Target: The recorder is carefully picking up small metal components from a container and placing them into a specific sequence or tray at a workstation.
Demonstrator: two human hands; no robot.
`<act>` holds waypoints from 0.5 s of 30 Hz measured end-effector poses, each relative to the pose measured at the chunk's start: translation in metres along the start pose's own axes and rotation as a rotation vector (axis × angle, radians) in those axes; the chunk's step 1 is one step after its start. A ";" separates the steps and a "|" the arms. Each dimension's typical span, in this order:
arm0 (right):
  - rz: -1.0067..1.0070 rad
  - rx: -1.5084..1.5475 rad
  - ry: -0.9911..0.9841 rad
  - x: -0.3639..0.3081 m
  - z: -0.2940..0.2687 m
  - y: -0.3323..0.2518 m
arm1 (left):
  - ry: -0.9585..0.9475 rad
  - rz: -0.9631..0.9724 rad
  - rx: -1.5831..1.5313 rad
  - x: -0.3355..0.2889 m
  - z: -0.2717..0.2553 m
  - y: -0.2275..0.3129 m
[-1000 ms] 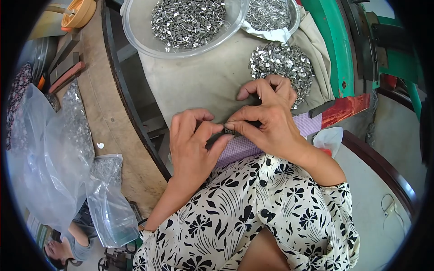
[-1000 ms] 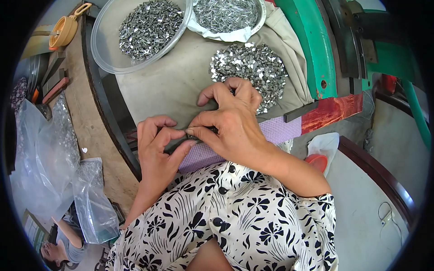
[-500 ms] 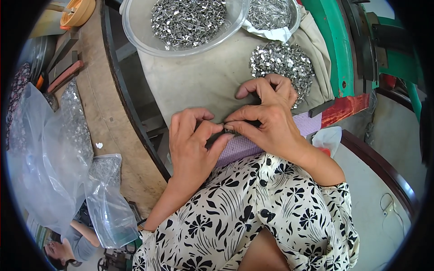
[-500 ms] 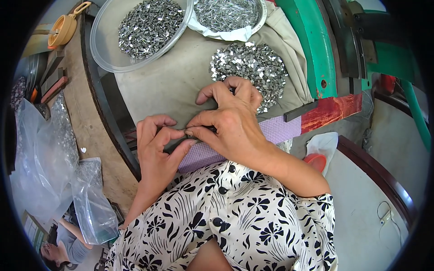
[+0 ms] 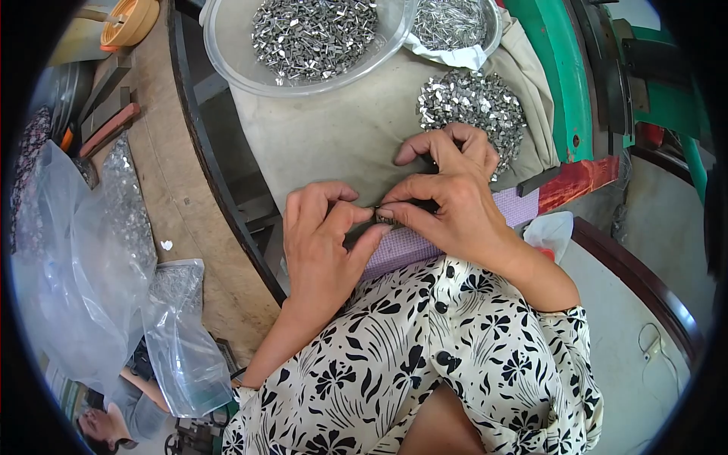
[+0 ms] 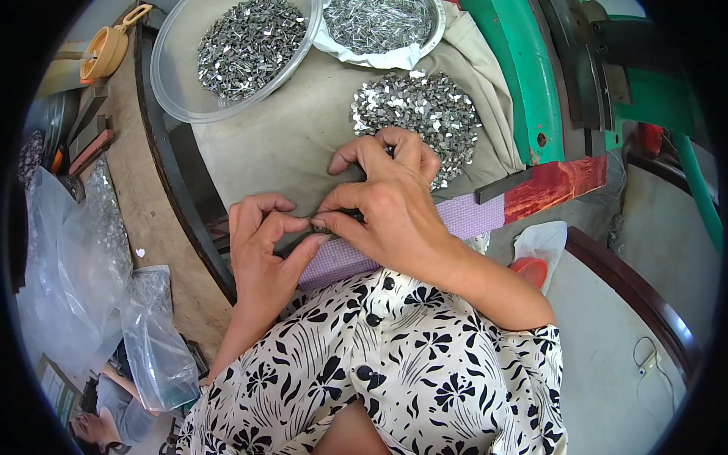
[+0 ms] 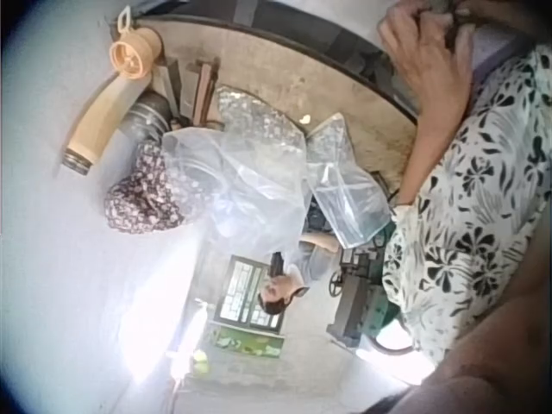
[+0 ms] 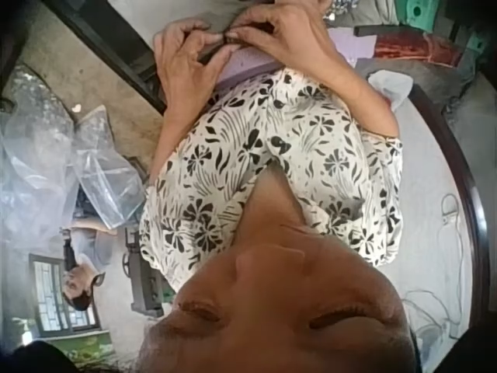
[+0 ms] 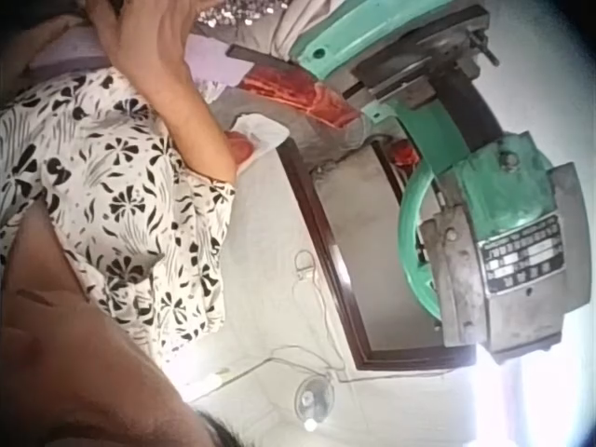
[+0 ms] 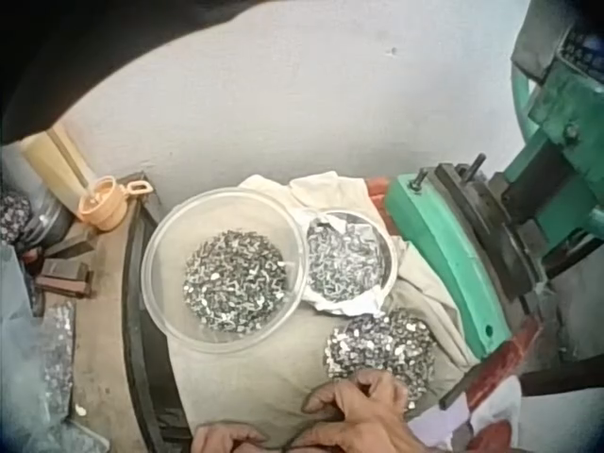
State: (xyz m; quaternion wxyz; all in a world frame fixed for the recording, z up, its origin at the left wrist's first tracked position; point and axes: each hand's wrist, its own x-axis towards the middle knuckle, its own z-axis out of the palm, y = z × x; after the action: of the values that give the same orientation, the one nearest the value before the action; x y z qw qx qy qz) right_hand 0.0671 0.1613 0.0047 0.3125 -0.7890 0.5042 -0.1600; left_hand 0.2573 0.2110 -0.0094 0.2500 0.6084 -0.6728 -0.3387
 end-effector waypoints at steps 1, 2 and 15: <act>0.001 0.000 0.000 0.000 0.001 0.001 | 0.000 -0.001 0.007 0.000 0.000 0.000; -0.005 0.012 0.003 0.001 0.003 0.001 | 0.001 -0.002 0.013 0.000 0.000 0.000; -0.012 -0.043 0.008 -0.003 -0.002 0.005 | -0.012 -0.008 0.011 0.000 -0.001 0.000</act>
State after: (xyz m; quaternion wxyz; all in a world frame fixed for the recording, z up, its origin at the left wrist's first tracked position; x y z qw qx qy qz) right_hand 0.0604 0.1619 0.0032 0.2924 -0.7980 0.5041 -0.1539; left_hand 0.2584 0.2111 -0.0090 0.2413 0.6102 -0.6738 -0.3398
